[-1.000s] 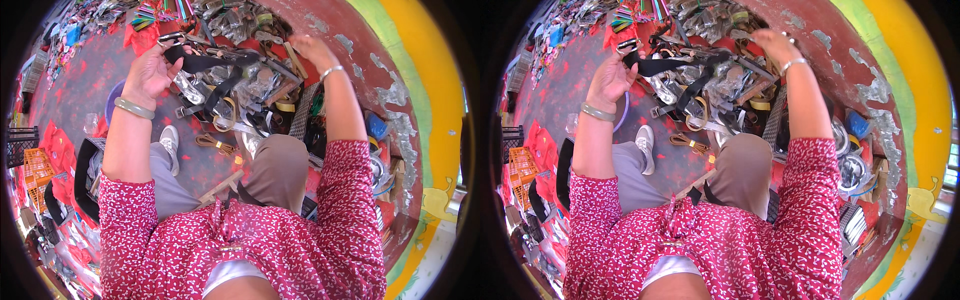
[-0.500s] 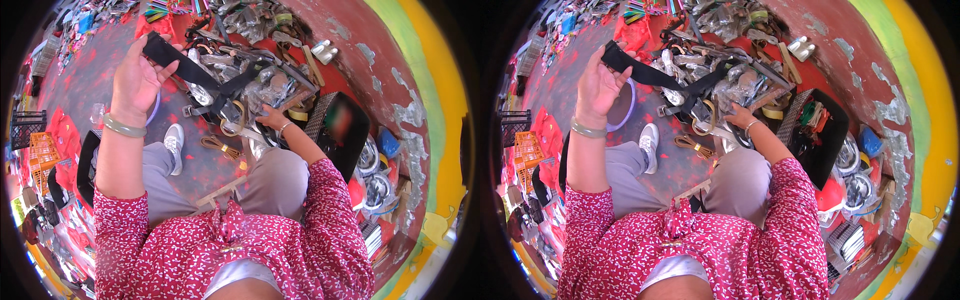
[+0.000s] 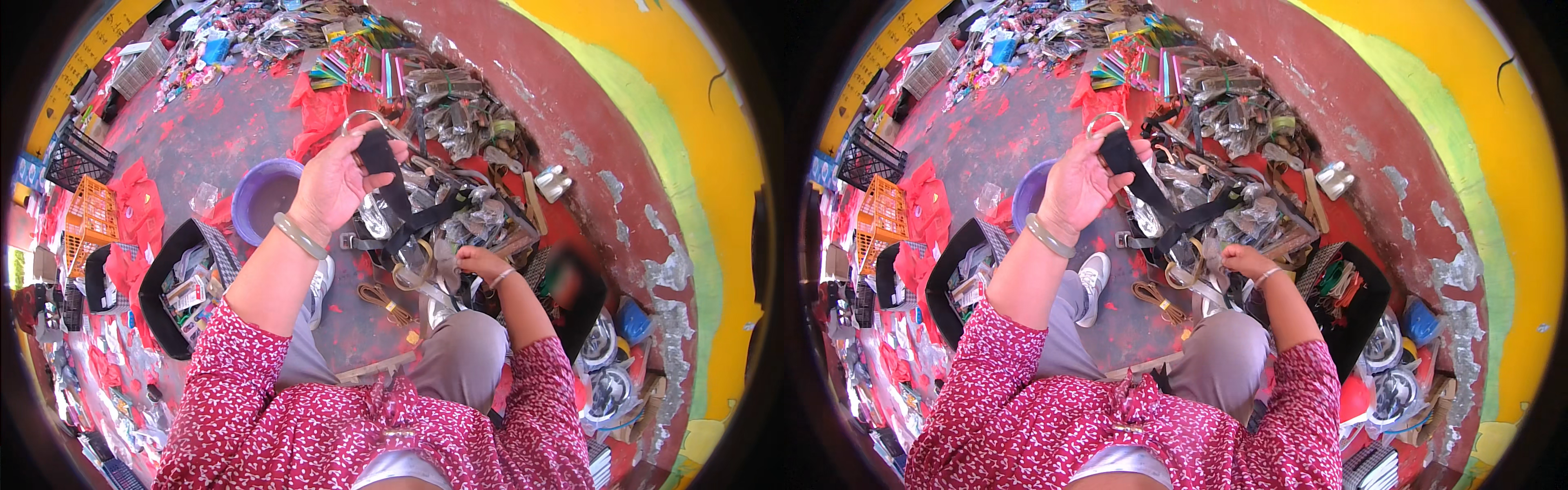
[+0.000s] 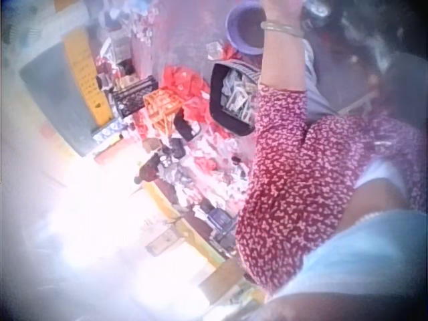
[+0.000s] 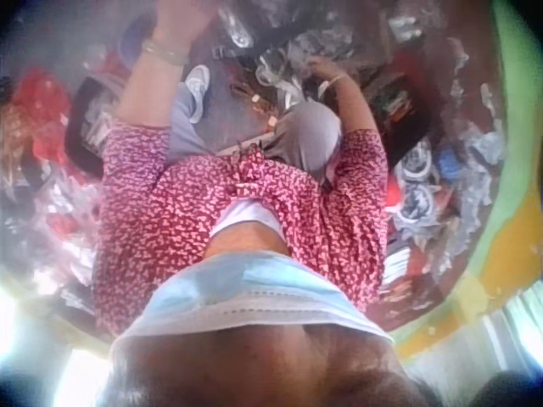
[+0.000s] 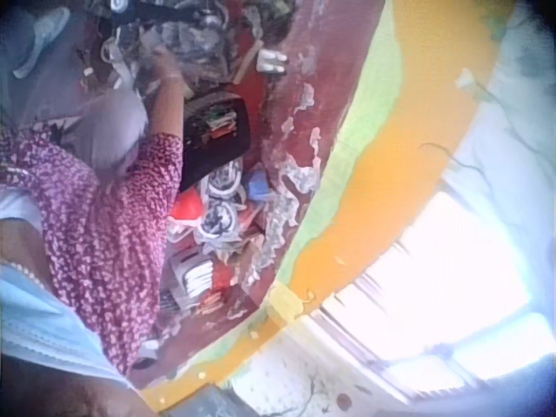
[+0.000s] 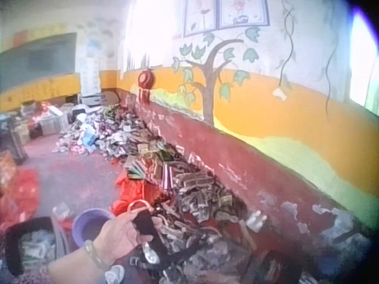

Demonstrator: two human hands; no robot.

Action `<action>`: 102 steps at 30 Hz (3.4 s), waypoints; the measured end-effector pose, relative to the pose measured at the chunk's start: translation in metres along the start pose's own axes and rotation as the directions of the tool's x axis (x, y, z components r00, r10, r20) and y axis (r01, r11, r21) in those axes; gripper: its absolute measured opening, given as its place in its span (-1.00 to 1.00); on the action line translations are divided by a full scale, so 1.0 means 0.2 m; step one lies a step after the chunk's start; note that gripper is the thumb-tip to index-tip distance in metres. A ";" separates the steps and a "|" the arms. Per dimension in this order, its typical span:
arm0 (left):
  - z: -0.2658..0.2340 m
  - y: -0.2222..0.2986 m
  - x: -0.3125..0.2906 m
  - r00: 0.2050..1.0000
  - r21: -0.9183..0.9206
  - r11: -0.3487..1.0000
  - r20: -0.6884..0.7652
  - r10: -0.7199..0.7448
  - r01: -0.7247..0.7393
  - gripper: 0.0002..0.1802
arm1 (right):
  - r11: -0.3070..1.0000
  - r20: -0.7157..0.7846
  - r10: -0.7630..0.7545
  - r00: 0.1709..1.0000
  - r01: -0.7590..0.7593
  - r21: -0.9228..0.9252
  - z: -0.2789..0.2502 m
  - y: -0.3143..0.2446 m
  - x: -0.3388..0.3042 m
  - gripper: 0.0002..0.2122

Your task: The person wipes various straps and hardware pieces with a cloth before placing them into a container.

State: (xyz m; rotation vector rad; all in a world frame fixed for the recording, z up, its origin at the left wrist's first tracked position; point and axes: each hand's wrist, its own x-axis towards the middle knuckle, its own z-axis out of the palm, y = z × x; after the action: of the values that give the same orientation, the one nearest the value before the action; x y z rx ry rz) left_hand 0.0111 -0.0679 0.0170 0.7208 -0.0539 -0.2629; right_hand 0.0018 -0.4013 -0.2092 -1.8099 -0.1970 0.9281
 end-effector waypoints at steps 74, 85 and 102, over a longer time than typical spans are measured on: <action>0.25 -0.06 0.02 0.974 0.059 0.977 -0.086 0.209 -0.205 -0.74 | 0.724 -0.243 -0.488 0.838 0.544 0.423 0.42 -1.33 -0.16 -0.85; 0.12 0.01 0.08 0.968 -0.251 0.948 -0.208 0.144 -0.195 -0.85 | 0.855 -0.109 -0.429 0.897 0.442 0.271 0.48 -1.28 -0.17 -0.85; -0.16 0.25 0.18 0.899 -0.302 0.863 -0.307 0.313 -0.404 -0.86 | 0.912 0.013 -0.318 0.948 0.310 -0.269 0.49 -1.26 -0.34 -0.76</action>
State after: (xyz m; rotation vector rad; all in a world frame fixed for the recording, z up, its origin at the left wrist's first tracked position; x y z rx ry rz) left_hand 0.0618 -0.0197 0.0241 0.3598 0.0965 0.1814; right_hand -0.0414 -0.2552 0.0240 -1.9637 -0.6019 0.6665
